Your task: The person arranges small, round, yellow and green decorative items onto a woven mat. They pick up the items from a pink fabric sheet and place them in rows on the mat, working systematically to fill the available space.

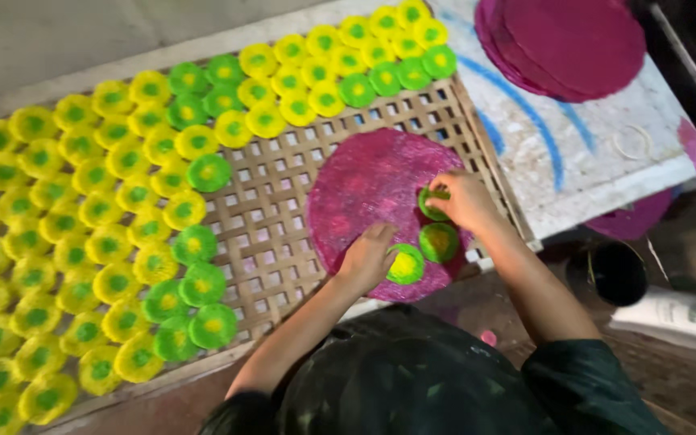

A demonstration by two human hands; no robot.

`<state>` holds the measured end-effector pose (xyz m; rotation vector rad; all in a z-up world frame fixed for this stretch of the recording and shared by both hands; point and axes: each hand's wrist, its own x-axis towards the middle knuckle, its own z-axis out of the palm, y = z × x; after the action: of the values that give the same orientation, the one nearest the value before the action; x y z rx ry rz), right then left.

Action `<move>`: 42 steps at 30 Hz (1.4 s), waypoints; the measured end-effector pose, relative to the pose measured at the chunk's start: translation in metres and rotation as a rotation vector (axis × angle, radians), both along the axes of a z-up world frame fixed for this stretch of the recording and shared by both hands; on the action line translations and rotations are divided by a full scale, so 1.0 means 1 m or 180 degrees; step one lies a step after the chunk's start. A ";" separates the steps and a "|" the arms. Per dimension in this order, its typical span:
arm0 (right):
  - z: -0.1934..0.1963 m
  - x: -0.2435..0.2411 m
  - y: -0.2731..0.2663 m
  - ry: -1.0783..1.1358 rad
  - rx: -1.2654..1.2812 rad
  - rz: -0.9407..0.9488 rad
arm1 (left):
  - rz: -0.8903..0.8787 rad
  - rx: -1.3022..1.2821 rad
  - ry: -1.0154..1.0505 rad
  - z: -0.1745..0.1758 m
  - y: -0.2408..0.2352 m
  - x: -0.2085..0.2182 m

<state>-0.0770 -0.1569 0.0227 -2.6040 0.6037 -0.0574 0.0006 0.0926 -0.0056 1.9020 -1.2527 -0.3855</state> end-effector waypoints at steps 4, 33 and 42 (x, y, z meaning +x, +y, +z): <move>-0.017 -0.032 0.006 -0.0291 -0.0345 0.0293 | 0.0171 0.0939 -0.0302 -0.005 -0.052 -0.028; -0.101 0.212 0.161 -0.0414 0.4002 0.0751 | 0.2845 -0.1045 0.1305 -0.009 0.210 0.073; -0.121 0.286 0.255 -0.1027 0.1478 0.1585 | 0.3288 -0.0796 0.1060 0.008 0.256 0.099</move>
<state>0.2089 0.0983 -0.0980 -2.1529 -0.1417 -0.1531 0.0995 0.3487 0.0028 1.8903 -0.0145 0.0191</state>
